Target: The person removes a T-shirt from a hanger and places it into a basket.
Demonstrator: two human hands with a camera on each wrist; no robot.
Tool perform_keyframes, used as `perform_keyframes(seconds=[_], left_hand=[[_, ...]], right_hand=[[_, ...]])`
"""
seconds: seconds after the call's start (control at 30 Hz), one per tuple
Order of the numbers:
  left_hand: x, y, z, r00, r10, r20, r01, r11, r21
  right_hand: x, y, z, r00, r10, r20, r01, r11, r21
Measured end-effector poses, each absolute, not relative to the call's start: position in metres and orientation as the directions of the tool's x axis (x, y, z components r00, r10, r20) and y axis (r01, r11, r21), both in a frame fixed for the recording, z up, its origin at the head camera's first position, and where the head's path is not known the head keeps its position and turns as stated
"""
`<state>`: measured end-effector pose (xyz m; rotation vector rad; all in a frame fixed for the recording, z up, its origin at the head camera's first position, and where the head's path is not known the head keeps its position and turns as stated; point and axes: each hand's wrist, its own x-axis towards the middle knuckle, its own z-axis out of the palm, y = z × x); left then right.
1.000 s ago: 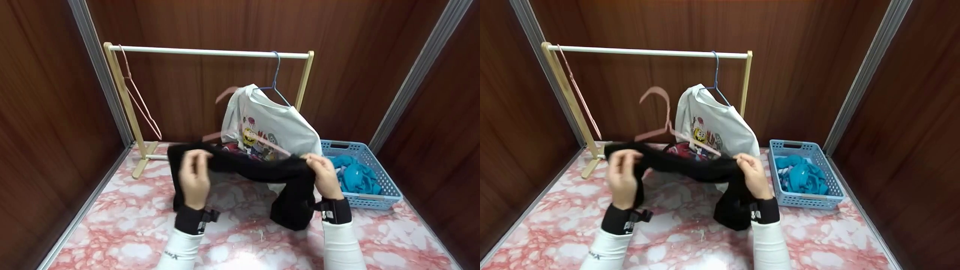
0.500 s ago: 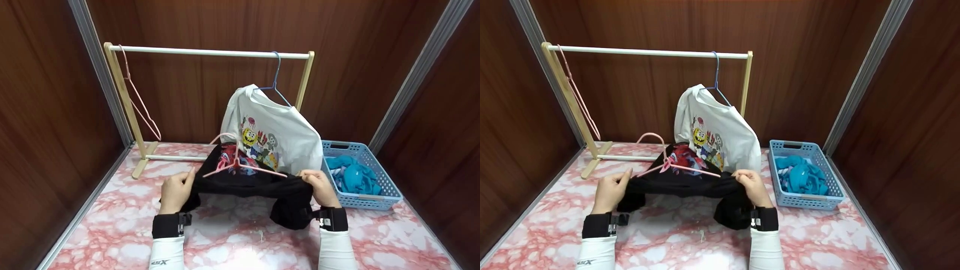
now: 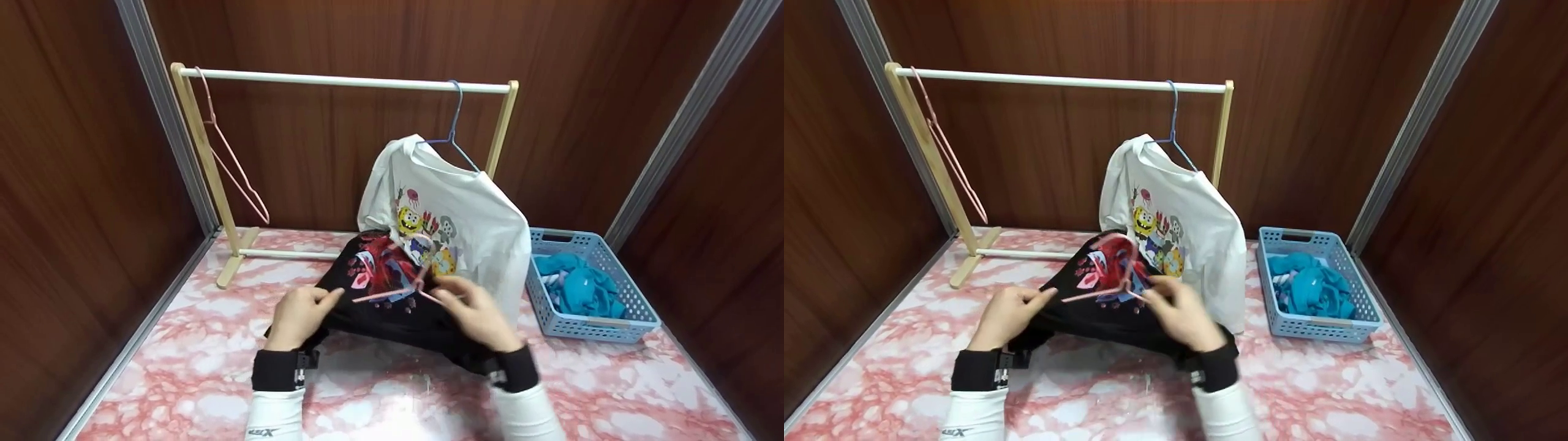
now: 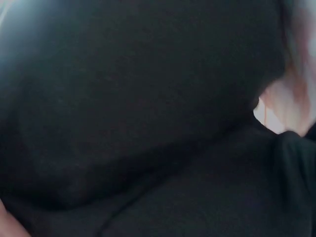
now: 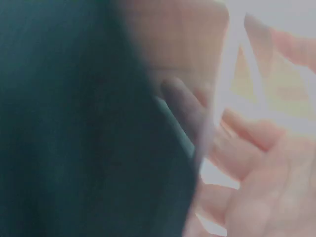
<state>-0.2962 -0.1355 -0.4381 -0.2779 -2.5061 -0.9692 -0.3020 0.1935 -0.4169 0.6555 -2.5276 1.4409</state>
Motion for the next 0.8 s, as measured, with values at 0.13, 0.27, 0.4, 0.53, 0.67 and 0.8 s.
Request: perform_keyframes(seconds=[0.13, 0.27, 0.4, 0.53, 0.67, 0.8], left_hand=[[-0.288, -0.125, -0.427, -0.922, 0.123, 0.368, 0.327, 0.758, 0.564], [-0.273, -0.122, -0.415, -0.937, 0.222, 0.268, 0.342, 0.728, 0.593], [-0.264, -0.123, -0.41, -0.917, 0.344, 0.202, 0.389, 0.661, 0.642], [-0.272, -0.126, -0.417, -0.898, 0.387, 0.21, 0.42, 0.608, 0.674], [-0.285, -0.128, -0.428, -0.912, 0.319, 0.259, 0.404, 0.577, 0.71], [-0.297, -0.128, -0.439, -0.905, 0.178, 0.388, 0.423, 0.486, 0.765]], right_hand=[[-0.296, 0.159, -0.422, -0.859, -0.288, 0.424, -0.508, 0.372, -0.776], [-0.291, 0.158, -0.42, -0.85, -0.285, 0.444, -0.525, 0.387, -0.758], [-0.289, 0.171, -0.412, -0.841, -0.398, 0.366, -0.515, 0.384, -0.766], [-0.29, 0.178, -0.409, -0.825, -0.478, 0.302, -0.514, 0.411, -0.753], [-0.292, 0.178, -0.412, -0.817, -0.491, 0.304, -0.521, 0.401, -0.753], [-0.295, 0.181, -0.413, -0.832, -0.446, 0.329, -0.512, 0.394, -0.763]])
